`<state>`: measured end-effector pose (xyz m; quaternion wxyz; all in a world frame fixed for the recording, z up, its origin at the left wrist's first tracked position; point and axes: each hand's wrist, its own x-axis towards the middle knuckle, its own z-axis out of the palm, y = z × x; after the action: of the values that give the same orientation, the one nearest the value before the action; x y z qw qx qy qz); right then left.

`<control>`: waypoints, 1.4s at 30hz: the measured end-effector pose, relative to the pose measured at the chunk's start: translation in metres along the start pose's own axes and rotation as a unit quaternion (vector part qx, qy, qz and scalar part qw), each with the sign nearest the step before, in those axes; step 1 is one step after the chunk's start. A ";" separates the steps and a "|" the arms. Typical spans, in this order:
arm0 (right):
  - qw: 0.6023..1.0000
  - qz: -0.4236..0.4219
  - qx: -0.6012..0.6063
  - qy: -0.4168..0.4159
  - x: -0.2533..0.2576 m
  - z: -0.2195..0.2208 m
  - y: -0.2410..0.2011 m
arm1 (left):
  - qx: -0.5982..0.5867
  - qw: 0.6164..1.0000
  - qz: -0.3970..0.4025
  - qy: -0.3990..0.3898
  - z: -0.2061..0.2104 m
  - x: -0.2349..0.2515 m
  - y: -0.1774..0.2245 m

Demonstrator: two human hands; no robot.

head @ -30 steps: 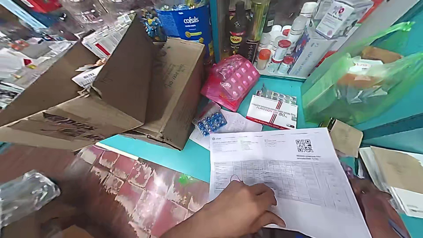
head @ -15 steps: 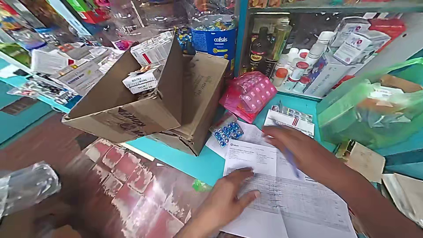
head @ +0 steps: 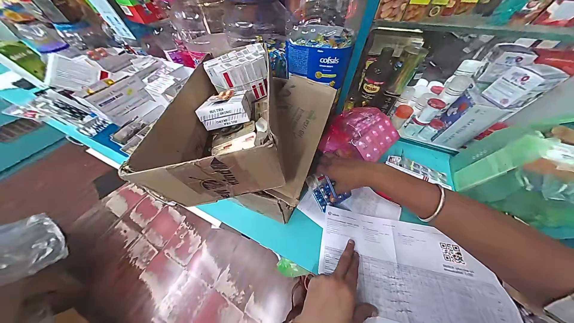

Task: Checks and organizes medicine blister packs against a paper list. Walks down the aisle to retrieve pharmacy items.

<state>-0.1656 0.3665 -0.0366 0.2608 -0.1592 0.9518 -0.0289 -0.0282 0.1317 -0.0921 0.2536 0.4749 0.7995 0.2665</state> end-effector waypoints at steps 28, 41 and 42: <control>0.947 0.007 0.051 0.316 -0.079 0.009 0.005 | 0.086 0.993 -0.029 0.072 0.005 0.012 0.006; 0.698 0.081 0.564 0.433 -0.165 0.099 -0.145 | -0.533 0.819 0.212 0.006 -0.009 0.033 0.000; 0.684 0.078 0.565 0.456 -0.166 0.105 -0.149 | -0.543 0.813 0.208 -0.015 -0.008 0.034 0.001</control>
<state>0.0655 0.2807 -0.0252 -0.1634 0.1257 0.7656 -0.6093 -0.0471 0.1614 -0.0911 0.4207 0.4186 0.4030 0.6967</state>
